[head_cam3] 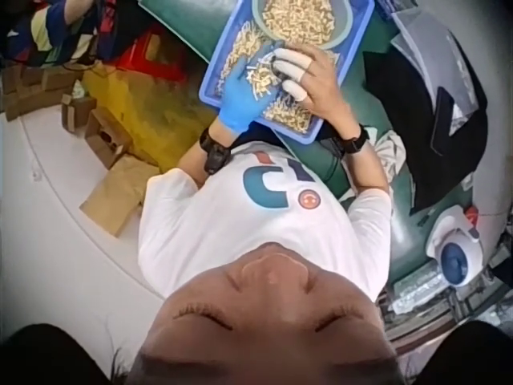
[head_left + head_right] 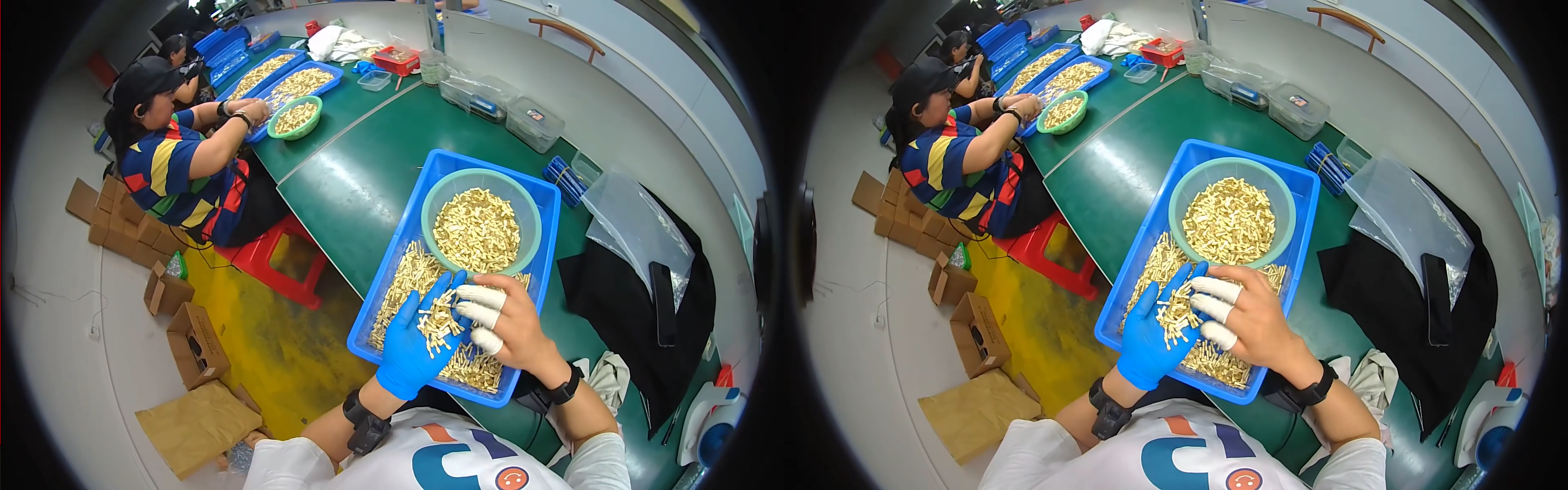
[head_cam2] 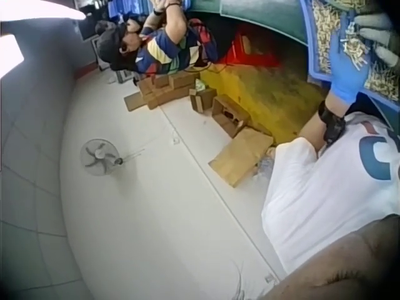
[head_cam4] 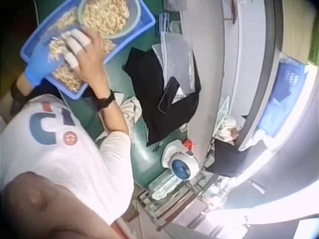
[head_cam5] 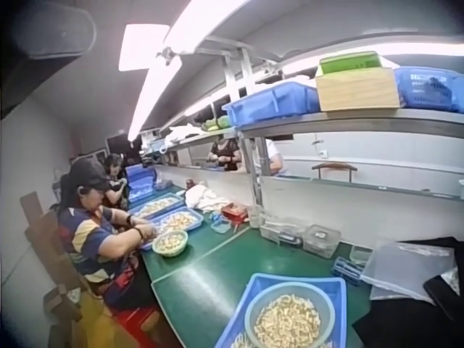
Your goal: The person picks up small metal components from a blue tray by hand, places them into a small green bowl, and then transfers the components from the bowl into blue plastic containers. After filling the containers, the person sets them aside on the green work surface.
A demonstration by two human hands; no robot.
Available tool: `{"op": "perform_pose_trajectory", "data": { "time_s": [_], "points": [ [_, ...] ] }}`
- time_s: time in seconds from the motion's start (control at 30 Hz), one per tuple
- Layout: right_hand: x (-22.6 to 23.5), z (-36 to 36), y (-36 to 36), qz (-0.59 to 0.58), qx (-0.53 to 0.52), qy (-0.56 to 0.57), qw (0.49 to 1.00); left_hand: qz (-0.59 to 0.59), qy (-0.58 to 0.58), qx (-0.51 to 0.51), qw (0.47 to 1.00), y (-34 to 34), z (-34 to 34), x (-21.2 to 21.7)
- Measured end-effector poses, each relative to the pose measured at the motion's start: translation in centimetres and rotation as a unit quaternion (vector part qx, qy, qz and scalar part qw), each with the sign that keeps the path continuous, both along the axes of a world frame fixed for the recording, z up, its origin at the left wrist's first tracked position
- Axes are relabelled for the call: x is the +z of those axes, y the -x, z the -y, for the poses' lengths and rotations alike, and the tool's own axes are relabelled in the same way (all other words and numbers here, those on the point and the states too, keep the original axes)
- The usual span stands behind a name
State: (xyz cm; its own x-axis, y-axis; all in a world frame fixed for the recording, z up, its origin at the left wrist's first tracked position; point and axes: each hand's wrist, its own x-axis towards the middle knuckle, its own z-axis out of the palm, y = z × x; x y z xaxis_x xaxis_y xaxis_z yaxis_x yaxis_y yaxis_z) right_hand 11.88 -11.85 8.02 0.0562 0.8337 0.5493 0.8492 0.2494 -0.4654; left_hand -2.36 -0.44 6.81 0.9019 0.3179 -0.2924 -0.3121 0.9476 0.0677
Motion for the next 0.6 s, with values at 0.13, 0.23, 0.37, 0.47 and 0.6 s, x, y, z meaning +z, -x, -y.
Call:
{"op": "perform_pose_trajectory", "data": {
  "time_s": [0.13, 0.23, 0.37, 0.47, 0.6],
  "points": [
    [1.6, -0.5, 1.3, 0.117, -0.031, 0.1, 0.988, 0.072, -0.016, -0.004, 0.997, 0.6, -0.3, -0.9],
    [1.4, -0.7, 1.4, 0.125, 0.006, 0.139, 0.982, 0.093, 0.058, -0.004, 0.994, 0.8, -0.1, -1.4],
    [1.8, -1.0, 1.6, 0.111, 0.04, 0.161, 0.98, 0.123, 0.056, -0.04, 0.99, 0.5, 0.0, -1.9],
    [2.0, -1.1, 1.6, 0.107, 0.043, 0.164, 0.98, 0.107, 0.073, -0.072, 0.989, 0.5, -0.2, -2.4],
    [1.8, -0.9, 1.5, 0.118, 0.015, 0.161, 0.98, 0.095, 0.097, -0.073, 0.988, 0.5, -0.1, -2.3]
  ]
}}
